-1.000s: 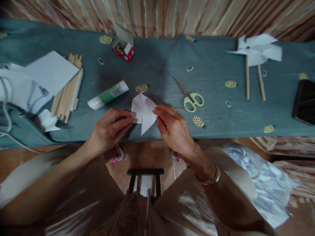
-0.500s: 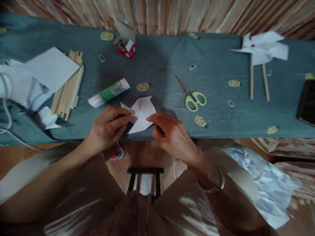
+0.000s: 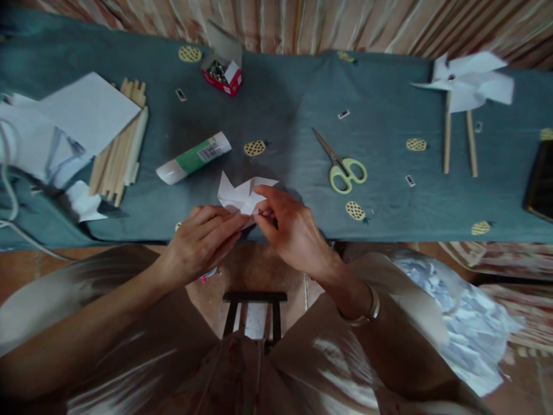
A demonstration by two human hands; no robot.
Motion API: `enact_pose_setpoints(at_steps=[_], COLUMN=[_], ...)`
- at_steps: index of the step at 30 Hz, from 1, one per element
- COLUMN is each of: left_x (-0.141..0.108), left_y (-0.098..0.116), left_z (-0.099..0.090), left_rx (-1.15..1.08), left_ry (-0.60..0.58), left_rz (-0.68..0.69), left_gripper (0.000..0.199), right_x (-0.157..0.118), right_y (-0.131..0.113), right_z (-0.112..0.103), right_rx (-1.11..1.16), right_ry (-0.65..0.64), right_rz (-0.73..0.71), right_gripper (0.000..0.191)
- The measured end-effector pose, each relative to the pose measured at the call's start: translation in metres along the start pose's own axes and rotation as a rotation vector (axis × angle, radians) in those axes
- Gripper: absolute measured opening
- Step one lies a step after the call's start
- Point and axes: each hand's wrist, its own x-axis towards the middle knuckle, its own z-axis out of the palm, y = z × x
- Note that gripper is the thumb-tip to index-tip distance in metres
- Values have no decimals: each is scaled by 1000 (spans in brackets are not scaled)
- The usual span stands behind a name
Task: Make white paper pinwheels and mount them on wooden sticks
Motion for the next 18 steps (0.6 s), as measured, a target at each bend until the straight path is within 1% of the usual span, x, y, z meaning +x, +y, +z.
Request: enact_pose_setpoints(at_steps=[4,9,12,18], left_x=[-5,-8,-8,-6], left_y=[0,1,1,2], left_z=[0,2,2,3], left_rx=[-51,-128,-144,-145], left_ry=[-25,-28,-15,-14], left_rz=[19,-31,-36,-48], left_gripper=[22,18,16,14], right_x=[3,3,2,2], right_y=[-2,-2,-2,-2], right_z=[5,9,9,8], right_rx=[-42,-129,-171,-186], right_ry=[5,40,48,57], right_rz=[-4,-99,-138,-148], right_gripper=[34,28,25,19])
